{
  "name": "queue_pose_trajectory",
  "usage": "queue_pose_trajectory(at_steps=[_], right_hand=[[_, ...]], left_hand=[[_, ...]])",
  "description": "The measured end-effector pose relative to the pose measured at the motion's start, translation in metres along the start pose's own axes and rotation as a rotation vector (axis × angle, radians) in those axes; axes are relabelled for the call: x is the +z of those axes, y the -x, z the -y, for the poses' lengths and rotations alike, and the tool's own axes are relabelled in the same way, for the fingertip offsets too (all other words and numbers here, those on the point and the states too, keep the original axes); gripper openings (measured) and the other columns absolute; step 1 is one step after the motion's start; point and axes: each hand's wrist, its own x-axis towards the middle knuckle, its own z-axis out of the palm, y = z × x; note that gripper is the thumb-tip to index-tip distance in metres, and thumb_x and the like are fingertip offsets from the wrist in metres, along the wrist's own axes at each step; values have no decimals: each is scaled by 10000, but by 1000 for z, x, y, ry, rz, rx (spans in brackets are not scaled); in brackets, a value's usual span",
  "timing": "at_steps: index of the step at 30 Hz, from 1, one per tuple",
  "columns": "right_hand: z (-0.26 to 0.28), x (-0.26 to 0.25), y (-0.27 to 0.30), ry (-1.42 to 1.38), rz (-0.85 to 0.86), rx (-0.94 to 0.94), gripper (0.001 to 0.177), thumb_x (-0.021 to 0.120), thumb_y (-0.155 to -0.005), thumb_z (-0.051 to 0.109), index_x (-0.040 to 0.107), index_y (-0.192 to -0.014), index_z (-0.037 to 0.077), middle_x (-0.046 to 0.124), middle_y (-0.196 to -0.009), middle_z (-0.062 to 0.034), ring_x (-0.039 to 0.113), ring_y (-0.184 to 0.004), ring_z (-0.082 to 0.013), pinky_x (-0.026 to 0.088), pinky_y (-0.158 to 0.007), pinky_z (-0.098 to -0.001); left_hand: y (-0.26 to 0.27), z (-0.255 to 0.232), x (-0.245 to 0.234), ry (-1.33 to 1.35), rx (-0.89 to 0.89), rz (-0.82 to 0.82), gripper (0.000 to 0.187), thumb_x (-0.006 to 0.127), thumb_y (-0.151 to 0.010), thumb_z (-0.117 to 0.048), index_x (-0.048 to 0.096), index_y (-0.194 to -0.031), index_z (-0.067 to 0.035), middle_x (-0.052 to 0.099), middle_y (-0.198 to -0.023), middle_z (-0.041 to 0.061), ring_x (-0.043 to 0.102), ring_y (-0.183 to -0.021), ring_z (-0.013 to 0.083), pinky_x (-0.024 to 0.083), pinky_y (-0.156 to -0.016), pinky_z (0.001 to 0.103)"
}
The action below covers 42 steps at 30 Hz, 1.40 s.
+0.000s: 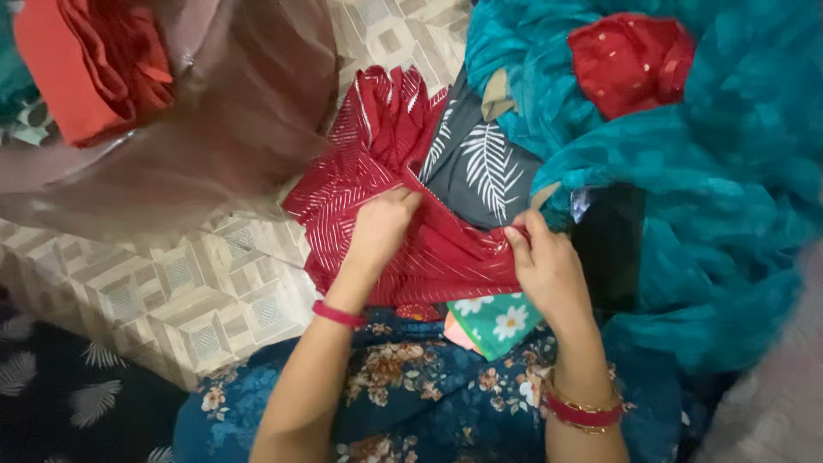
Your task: The person sits on the floor and folds a red patterned cloth by hand, smoothing and aligning the edges. The person then picks up a dark blue patterned cloth and begins to fold it as well.
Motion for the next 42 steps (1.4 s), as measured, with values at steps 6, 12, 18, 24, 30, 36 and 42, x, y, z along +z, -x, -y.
queue_pose_trajectory(at_steps=[6,12,18,24,30,36,42], right_hand=[[0,2,0,39,-11,-44,194,627,-998,258,628,-1051,71,697,-894,-237,662,-843,-477,510,-699,-550],[-24,20,10,169,176,204,217,602,-1011,272,640,-1096,76,708,-993,-240,648,-974,-478,504,-801,-558],[-52,33,11,126,82,129,270,579,-1008,281,624,-1168,68,690,-1057,-252,655,-1012,-464,510,-826,-551],[-53,33,22,-1,70,121,333,555,-1005,289,607,-1240,60,672,-1120,-264,663,-1051,-449,516,-852,-543],[-25,16,6,239,40,45,262,614,-1010,323,665,-1055,70,700,-1038,-258,675,-923,-448,532,-757,-542],[-2,4,1,76,-28,76,211,680,-949,281,670,-1005,78,730,-913,-186,678,-860,-437,522,-707,-522],[8,3,-2,75,-47,-25,215,730,-913,289,705,-1005,96,689,-843,-219,656,-801,-449,518,-662,-494]], left_hand=[[2,-16,-8,426,-72,-158,632,685,-832,-9,552,-1447,-72,464,-1567,205,525,-1368,387,484,-1093,411],[-41,-107,-41,1761,153,175,922,745,-1028,-254,120,-1695,-132,125,-1753,61,280,-1599,240,362,-1276,372],[-75,-174,-32,1755,43,345,724,514,-1148,-350,228,-1709,8,379,-1678,251,402,-1561,325,354,-1260,397],[-75,-185,-37,2064,278,286,741,476,-1142,-419,110,-1705,-106,164,-1744,30,226,-1587,171,228,-1328,351],[-28,-125,-45,1859,306,254,640,437,-1170,-431,317,-1618,10,387,-1654,147,394,-1543,255,304,-1313,394],[36,-80,-3,1585,-315,-32,497,462,-1145,-350,718,-1057,67,775,-1101,177,719,-1034,286,547,-972,412],[67,-48,9,466,0,-233,137,706,-927,-153,717,-993,-34,732,-1072,132,702,-1008,315,569,-845,394]])
